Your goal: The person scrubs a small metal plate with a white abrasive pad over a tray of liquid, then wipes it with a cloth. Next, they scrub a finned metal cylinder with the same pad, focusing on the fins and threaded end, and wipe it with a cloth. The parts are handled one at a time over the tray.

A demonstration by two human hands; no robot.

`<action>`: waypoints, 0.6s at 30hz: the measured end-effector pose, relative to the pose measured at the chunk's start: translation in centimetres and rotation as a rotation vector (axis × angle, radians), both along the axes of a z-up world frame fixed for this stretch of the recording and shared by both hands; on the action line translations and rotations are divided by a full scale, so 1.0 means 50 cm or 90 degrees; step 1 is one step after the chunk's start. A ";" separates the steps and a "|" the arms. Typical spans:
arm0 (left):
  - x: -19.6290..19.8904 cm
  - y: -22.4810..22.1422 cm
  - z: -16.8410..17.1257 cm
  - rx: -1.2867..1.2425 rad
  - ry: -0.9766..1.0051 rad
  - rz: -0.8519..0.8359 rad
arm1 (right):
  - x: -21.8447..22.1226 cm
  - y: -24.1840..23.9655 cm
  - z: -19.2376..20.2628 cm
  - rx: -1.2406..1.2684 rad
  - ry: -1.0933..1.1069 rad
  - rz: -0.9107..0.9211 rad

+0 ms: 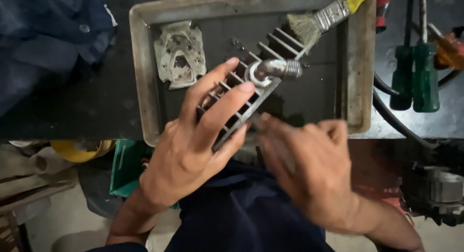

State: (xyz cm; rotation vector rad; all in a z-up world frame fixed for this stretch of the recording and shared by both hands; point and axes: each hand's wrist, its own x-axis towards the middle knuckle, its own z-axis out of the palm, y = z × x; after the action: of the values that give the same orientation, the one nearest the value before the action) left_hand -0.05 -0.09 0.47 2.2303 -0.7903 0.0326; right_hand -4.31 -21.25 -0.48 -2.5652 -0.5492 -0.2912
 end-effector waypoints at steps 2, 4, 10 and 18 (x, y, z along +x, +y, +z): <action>0.005 0.000 -0.004 -0.006 -0.011 -0.007 | 0.005 -0.006 0.002 0.005 0.007 -0.004; -0.005 0.002 -0.007 -0.014 -0.008 -0.010 | -0.002 -0.005 0.008 0.010 0.028 -0.004; -0.003 0.001 -0.002 0.006 -0.014 0.003 | 0.009 -0.008 0.010 0.001 -0.038 0.005; 0.000 0.000 -0.003 -0.008 -0.023 -0.002 | 0.019 -0.026 0.005 0.056 0.079 0.000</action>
State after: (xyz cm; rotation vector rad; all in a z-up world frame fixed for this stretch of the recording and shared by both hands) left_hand -0.05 -0.10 0.29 2.2227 -0.8106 0.0765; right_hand -3.33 -22.54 -0.25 -2.4776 -0.4793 -0.1510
